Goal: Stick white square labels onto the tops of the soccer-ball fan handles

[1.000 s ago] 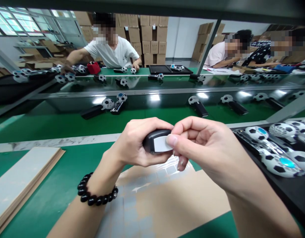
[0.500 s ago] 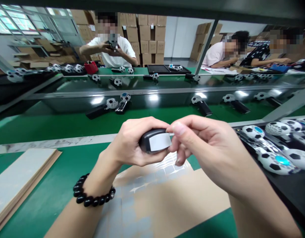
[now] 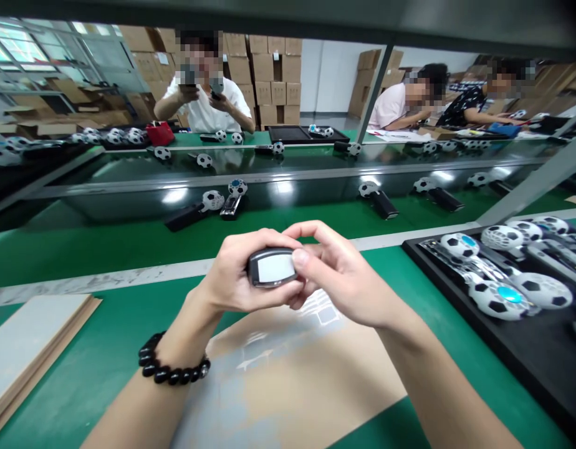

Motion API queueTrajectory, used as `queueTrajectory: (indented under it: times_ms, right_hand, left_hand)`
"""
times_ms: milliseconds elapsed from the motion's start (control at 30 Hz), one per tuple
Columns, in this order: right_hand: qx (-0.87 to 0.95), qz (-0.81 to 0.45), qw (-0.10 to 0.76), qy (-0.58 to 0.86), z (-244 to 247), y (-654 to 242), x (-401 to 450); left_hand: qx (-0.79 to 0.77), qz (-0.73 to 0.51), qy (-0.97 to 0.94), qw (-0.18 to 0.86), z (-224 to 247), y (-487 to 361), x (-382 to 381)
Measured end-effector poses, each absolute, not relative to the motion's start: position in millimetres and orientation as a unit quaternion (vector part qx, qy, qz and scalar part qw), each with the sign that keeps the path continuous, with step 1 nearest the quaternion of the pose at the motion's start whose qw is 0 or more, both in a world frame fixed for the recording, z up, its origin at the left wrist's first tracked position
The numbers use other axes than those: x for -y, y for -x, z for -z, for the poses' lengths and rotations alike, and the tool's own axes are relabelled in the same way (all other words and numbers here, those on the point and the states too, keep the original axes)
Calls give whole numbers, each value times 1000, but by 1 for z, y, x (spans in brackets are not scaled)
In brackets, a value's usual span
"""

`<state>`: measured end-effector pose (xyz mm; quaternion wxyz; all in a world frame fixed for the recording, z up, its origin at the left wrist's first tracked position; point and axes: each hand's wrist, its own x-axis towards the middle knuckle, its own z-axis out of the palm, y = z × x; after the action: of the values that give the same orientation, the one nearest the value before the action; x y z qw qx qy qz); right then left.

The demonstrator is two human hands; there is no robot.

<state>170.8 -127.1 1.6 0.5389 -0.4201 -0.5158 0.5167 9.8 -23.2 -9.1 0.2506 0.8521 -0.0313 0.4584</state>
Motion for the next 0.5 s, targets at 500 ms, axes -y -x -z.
queueTrajectory:
  times_ms: [500]
  right_hand:
    - [478,-280,487,676,50,-198,203]
  left_hand:
    - [-345,-210,-912,73,91,-89,-135]
